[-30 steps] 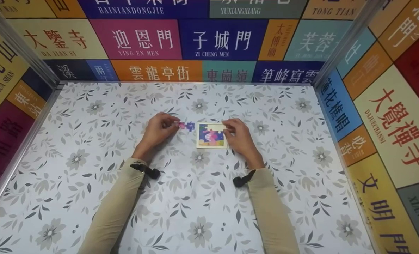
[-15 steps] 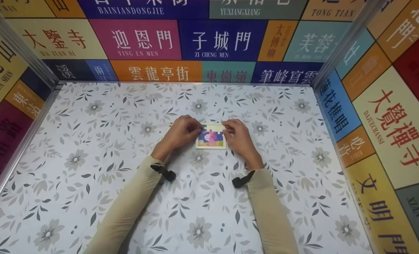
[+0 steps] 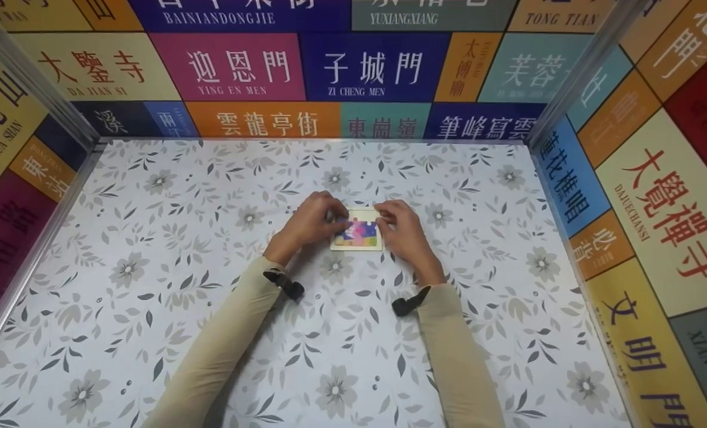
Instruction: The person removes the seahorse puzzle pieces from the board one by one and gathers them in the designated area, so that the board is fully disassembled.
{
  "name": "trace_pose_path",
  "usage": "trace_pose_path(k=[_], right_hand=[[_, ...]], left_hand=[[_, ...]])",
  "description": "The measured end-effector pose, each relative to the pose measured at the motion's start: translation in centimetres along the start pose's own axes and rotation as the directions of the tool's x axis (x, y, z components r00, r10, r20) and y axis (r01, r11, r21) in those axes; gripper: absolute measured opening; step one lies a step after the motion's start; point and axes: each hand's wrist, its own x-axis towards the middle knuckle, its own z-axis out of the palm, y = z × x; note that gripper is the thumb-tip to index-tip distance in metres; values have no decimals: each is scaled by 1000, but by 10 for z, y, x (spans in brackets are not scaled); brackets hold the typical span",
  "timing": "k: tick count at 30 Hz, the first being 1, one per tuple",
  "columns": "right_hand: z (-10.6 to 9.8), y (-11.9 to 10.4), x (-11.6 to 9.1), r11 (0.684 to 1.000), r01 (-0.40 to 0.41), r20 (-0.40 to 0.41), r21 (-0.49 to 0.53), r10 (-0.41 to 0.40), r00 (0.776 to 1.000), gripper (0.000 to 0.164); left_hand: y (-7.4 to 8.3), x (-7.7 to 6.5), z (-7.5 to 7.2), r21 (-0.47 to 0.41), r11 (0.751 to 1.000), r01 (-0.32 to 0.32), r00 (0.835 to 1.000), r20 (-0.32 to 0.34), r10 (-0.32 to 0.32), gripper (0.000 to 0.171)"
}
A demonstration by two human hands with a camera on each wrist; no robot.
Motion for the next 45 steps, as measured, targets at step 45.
trace_pose_path(k=[45], right_hand=[[3, 0, 1, 1000, 12, 32, -27, -11, 999, 34]], left_hand=[[-18, -10, -3, -173, 981, -92, 995, -58, 83, 33]])
